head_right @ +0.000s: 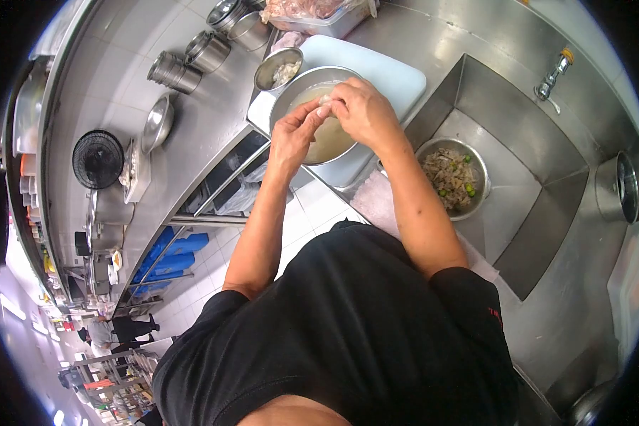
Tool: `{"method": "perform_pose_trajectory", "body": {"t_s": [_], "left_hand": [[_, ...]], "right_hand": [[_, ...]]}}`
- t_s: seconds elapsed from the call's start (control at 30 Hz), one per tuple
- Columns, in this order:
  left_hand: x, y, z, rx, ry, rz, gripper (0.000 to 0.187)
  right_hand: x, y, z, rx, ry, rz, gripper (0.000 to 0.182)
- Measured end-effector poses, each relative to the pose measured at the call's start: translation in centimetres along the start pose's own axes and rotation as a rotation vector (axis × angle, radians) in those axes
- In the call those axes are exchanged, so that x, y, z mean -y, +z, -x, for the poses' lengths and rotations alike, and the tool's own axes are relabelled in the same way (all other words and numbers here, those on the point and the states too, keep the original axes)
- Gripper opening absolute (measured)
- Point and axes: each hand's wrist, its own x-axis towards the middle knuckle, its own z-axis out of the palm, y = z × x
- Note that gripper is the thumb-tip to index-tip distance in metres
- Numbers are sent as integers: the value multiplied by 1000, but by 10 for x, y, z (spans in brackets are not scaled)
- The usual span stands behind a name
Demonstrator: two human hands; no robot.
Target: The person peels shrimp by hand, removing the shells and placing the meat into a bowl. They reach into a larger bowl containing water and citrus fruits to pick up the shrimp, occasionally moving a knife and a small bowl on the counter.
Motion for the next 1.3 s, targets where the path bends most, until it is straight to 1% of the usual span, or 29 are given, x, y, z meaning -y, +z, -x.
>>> {"method": "perform_pose_trajectory", "body": {"t_s": [0.03,0.13,0.2,0.23,0.3,0.33,0.43,0.5,0.53,0.6,0.63,0.67,0.73,0.8,0.83,0.9,0.93,0.97,1.0,1.03,1.1,1.13,1.17,1.27,1.3], "left_hand": [[5,-1,-3,6,-11,98,38],[18,-3,-10,37,-54,392,29],[18,-3,-11,68,-104,592,23],[19,-4,-12,79,-120,643,22],[23,-6,-15,106,-152,746,21],[22,-6,-15,115,-158,744,20],[16,-5,-17,135,-176,767,20],[14,-3,-19,137,-182,816,20],[15,-5,-23,107,-174,828,20],[18,-11,-39,45,-159,851,19],[13,-19,-46,-13,-163,766,19],[16,-28,-58,-79,-113,652,21],[19,-52,-79,-179,2,346,30],[34,-69,-92,-279,81,-62,33],[38,-72,-97,-324,123,-266,35],[20,-62,-79,-136,118,-435,35],[15,-55,-69,-39,114,-519,35],[18,-46,-65,114,104,-584,28],[31,-35,-67,236,110,-712,32],[20,-20,-56,274,84,-876,32],[44,3,-53,275,183,-1031,31],[53,10,-50,281,230,-1108,30],[38,13,-43,312,197,-1098,28],[35,6,-53,361,66,-838,31],[34,-1,-57,355,46,-823,33]], "right_hand": [[2,0,0,-11,-31,-2,17],[13,-4,0,97,126,-71,18],[17,-7,-1,163,180,-140,19],[17,-8,-1,195,209,-174,19],[11,-4,3,211,155,-166,19],[12,-4,4,218,130,-161,19],[17,-9,3,287,185,-64,20],[16,-8,5,203,112,-40,20],[15,-8,6,162,76,-28,20],[13,-20,9,148,96,-5,20],[13,-29,12,142,108,7,20],[12,-41,14,116,164,-26,19],[9,-68,23,65,277,-94,19],[-6,-89,39,-27,378,-2,22],[-19,-99,48,-4,375,88,23],[-49,-112,70,44,375,267,25],[-62,-115,79,152,471,369,26],[-70,-116,84,260,566,471,26],[-78,-117,89,370,657,573,27],[-78,-118,88,349,578,612,28],[-73,-119,83,306,418,686,31],[-68,-116,79,257,368,630,30],[-63,-111,72,205,319,575,30],[-41,-95,51,100,160,397,27],[-34,-89,44,76,102,333,26]]}}
